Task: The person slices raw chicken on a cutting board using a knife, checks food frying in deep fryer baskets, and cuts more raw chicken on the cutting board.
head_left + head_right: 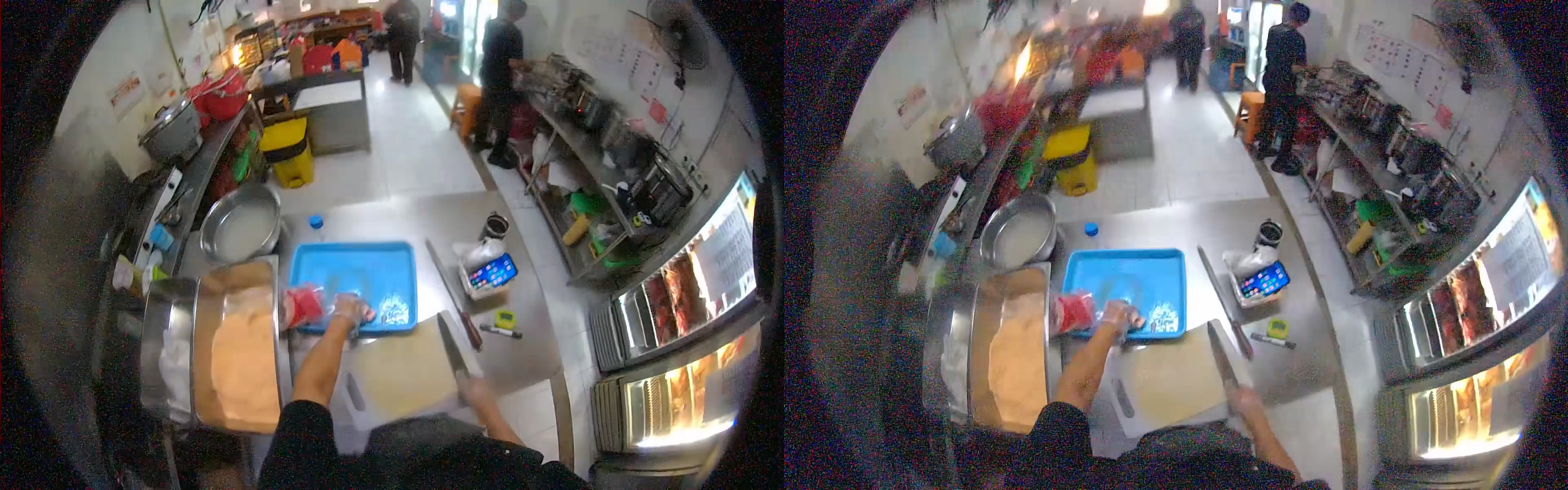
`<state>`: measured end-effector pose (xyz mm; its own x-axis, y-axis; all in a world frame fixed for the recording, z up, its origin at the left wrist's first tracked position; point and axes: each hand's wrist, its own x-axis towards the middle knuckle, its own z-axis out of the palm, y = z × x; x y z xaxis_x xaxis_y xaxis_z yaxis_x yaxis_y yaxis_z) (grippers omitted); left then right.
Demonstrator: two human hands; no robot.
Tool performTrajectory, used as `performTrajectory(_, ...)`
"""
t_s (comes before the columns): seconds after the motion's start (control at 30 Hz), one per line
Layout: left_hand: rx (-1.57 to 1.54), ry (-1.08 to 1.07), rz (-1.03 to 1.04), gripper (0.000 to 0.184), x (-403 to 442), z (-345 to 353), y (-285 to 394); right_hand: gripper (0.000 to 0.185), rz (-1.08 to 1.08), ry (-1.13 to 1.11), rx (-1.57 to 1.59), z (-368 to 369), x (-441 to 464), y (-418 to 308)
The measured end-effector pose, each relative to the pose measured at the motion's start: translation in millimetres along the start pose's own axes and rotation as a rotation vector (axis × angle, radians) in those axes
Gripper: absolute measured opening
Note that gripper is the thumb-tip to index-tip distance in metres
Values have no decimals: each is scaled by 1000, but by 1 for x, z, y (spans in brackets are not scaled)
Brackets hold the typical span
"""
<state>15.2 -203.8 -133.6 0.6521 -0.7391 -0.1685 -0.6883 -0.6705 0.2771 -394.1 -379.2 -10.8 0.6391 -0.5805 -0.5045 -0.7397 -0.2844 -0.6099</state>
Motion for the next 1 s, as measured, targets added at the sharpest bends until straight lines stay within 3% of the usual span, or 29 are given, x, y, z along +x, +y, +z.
performTrajectory(0.03, -27, -56, -23, 29, 12, 4, -4, 56, -30, -9, -75, 17, 27, 40)
performTrajectory(0.1, 119, 82, 51, 33, -22, -45, 30, 54, -44, -22, -92, 38, 58, 91)
performTrajectory(0.17, -316, 75, -58, 37, -21, -36, 27, 52, 24, -54, -91, 29, 45, 67)
performTrajectory(0.2, -313, 22, -89, 38, -21, -38, 28, 52, 54, -74, -95, 26, 43, 59)
performTrajectory(0.27, -301, -85, -148, 41, -32, -70, 48, 49, -305, 79, -360, 37, 49, 85)
performTrajectory(0.3, -195, -15, -181, 40, -26, -55, 43, 49, -494, 151, -497, 47, 57, 108)
performTrajectory(0.4, -78, 178, -215, 37, -18, -35, 30, 42, -202, 108, -240, 86, 110, 172)
performTrajectory(0.47, -81, 258, -254, 36, -11, -20, 26, 39, -54, -85, -230, 70, 107, 154)
performTrajectory(0.53, -85, 285, -326, 35, -5, -6, 17, 35, -250, 48, -538, 63, 85, 130)
performTrajectory(0.6, -202, 260, -391, 31, -34, -65, 46, 32, -407, 133, -684, 33, 39, 63)
performTrajectory(0.67, -274, 230, -431, 26, -55, -112, 66, 35, -260, 98, -588, 32, 40, 60)
performTrajectory(0.73, -356, 333, -352, 21, -25, -60, 22, 44, -88, 68, -458, 29, 40, 53)
performTrajectory(0.8, -847, 559, -66, 17, 27, 31, -52, 71, 157, -138, -281, 30, 55, 61)
performTrajectory(0.83, -1136, 621, 68, 15, 43, 62, -77, 68, 46, -72, -244, 29, 48, 56)
performTrajectory(0.9, -1525, 461, -182, 18, 23, 28, -63, 64, -176, 63, -165, 26, 29, 50)
performTrajectory(0.97, -1406, 546, -289, 20, 33, 45, -76, 58, -75, 68, -260, 40, 50, 70)
performTrajectory(1.0, -1447, 414, -280, 24, 27, 35, -77, 55, -29, 72, -309, 42, 59, 80)
